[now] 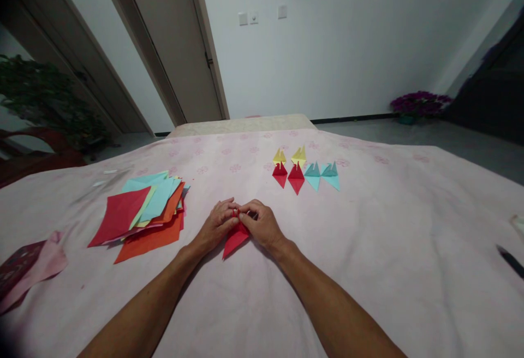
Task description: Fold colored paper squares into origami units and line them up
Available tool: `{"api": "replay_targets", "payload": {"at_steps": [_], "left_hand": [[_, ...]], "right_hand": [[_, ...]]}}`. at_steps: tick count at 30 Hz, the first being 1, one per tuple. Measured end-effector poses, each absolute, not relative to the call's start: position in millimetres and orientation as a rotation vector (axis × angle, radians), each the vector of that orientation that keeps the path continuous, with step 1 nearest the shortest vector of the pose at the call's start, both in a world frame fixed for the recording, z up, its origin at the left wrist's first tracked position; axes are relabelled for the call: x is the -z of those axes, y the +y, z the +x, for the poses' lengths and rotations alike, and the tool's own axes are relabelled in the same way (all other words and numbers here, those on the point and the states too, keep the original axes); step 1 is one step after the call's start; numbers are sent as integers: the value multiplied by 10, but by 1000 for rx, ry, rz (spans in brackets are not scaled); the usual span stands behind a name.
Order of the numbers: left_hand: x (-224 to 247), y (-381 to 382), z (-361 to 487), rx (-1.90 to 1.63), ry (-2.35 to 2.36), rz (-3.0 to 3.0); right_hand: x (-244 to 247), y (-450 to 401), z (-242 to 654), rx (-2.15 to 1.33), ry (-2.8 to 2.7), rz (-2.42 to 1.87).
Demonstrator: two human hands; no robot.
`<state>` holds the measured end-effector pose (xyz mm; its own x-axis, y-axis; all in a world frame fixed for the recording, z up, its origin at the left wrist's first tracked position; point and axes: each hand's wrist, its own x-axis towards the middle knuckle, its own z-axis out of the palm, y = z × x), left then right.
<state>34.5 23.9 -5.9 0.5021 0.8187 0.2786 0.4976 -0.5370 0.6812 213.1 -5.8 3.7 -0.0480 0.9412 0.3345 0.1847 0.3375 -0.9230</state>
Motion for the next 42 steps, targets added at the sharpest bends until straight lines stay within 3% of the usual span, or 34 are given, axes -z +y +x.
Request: {"api": "replay_targets", "payload": {"at_steps": [7, 18, 28, 42], "left_hand": [[59, 258, 332, -880, 885, 2152], [-120, 207, 322, -703, 801, 2029], [-77, 136, 429, -773, 860, 1311], [-34, 160, 431, -785, 974, 1386]], "right_hand": [[-89, -85, 2101, -844, -1479, -1119], [-114, -88, 2126, -965, -1448, -1073], [-113, -38, 2123, -1037, -1329, -1051], [-151, -51, 2122, -1040, -1286, -1041]]}}
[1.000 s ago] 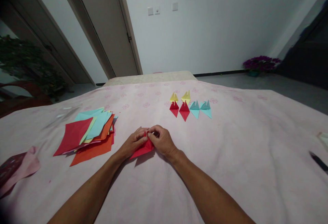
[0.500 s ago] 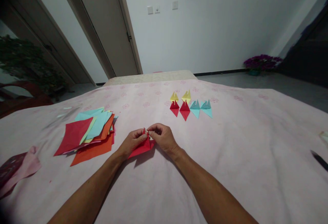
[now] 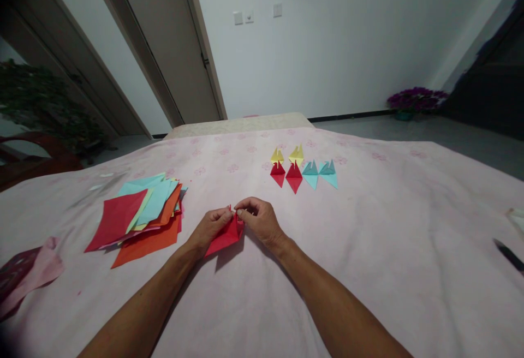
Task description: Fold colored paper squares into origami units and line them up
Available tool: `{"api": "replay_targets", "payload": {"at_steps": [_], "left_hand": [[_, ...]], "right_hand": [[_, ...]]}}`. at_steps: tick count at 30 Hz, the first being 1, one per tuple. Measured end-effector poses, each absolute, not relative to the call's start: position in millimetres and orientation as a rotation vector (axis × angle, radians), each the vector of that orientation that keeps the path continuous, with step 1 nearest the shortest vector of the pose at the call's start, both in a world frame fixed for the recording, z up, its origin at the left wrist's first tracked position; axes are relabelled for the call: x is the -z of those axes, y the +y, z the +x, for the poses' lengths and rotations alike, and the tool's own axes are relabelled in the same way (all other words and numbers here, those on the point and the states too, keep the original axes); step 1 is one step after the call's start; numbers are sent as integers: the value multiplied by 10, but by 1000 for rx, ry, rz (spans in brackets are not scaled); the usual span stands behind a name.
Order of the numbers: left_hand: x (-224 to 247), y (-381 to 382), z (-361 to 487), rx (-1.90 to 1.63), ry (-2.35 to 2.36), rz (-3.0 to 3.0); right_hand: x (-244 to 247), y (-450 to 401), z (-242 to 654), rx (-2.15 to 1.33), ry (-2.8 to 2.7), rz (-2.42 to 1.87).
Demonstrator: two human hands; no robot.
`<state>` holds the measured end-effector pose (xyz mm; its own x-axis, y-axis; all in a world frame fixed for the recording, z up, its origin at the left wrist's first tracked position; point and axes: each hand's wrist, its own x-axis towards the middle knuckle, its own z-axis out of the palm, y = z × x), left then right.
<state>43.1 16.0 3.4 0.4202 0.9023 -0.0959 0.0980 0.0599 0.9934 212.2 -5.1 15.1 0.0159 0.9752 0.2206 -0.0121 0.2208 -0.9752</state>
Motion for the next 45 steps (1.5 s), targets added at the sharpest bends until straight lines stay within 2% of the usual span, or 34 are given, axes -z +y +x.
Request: {"api": "replay_targets", "payload": {"at_steps": [16, 45], "left_hand": [[-50, 134, 471, -902, 914, 1273], [-78, 117, 489, -912, 983, 1242]], "right_hand": [[-121, -14, 2181, -1076, -1290, -1062], [-185, -24, 2214, -1067, -1371, -1075]]}}
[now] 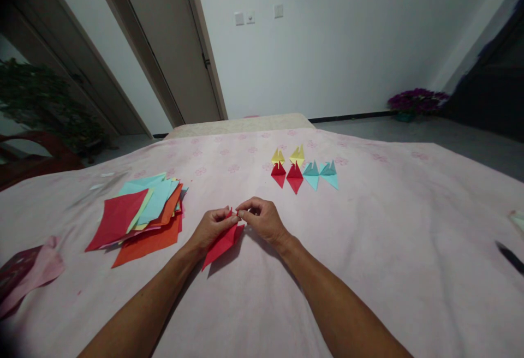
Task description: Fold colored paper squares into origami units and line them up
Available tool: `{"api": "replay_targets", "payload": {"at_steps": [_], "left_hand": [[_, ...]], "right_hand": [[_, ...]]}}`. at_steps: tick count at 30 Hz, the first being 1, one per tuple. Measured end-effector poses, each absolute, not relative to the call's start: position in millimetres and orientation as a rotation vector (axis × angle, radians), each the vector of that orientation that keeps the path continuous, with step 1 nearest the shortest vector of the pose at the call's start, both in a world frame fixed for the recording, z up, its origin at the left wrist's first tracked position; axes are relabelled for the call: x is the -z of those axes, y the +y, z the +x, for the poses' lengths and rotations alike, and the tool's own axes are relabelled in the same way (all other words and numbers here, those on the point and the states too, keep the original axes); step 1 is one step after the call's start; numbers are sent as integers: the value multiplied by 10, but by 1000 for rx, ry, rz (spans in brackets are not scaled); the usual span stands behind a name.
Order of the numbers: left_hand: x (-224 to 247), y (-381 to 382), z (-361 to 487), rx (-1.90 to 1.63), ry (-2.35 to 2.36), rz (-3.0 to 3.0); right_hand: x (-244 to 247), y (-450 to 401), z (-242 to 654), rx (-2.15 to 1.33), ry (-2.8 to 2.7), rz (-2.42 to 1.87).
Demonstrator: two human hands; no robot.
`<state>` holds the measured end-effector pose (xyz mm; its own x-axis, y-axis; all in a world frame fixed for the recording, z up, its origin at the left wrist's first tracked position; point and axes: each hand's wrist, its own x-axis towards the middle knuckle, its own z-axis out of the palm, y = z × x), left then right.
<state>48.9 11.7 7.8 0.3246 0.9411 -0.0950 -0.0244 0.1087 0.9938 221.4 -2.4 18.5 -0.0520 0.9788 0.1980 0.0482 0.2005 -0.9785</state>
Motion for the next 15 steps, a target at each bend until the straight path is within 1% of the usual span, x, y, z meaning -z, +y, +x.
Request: {"api": "replay_targets", "payload": {"at_steps": [15], "left_hand": [[-56, 122, 478, -912, 975, 1276]], "right_hand": [[-160, -41, 2173, -978, -1452, -1108]]}}
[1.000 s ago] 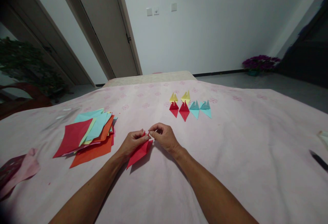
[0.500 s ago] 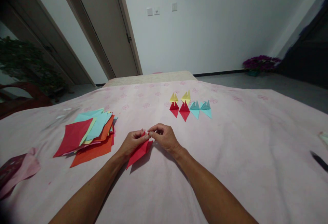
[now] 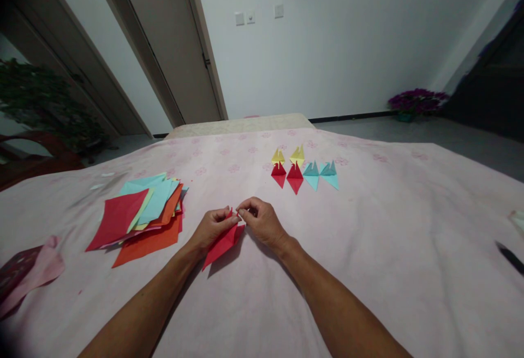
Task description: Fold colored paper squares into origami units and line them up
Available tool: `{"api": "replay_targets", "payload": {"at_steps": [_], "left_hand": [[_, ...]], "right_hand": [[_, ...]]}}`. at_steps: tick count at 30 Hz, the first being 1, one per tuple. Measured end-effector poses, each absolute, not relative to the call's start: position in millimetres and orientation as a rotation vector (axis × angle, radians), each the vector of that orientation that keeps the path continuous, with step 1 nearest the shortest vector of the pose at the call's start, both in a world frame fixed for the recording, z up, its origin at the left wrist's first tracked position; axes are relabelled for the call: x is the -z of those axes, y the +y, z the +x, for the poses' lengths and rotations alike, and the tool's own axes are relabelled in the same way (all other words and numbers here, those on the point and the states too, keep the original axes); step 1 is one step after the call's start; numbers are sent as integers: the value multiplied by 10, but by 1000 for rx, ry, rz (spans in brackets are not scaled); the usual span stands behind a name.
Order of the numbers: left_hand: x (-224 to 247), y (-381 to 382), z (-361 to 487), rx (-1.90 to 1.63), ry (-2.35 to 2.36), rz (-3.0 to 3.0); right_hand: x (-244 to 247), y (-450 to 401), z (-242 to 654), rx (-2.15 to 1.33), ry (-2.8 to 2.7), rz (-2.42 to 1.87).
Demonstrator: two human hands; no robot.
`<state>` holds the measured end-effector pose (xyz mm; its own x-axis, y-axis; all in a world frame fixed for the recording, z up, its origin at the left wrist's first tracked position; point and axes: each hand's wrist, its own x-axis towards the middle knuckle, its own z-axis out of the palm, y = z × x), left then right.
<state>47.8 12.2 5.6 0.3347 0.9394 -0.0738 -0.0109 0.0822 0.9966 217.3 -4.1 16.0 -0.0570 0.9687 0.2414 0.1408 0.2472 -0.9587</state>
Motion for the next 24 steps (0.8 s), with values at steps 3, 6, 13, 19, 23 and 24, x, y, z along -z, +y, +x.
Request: {"api": "replay_targets", "payload": {"at_steps": [3, 6, 13, 19, 23, 24], "left_hand": [[-64, 120, 487, -926, 987, 1317], [-92, 111, 501, -989, 1028, 1448], [-94, 115, 501, -1129, 1137, 1649], [-84, 113, 499, -1173, 1168, 1735], [-92, 81, 518, -1217, 1178, 1818], [-88, 73, 522, -1232, 1179, 1848]], "right_hand": [[-168, -59, 2150, -964, -1464, -1088], [-174, -67, 2124, -973, -1448, -1080], [-153, -59, 2095, -1063, -1346, -1075], [-144, -65, 2104, -1006, -1362, -1113], [-127, -62, 2111, -903, -1424, -1131], [-126, -66, 2112, -877, -1441, -1136]]}}
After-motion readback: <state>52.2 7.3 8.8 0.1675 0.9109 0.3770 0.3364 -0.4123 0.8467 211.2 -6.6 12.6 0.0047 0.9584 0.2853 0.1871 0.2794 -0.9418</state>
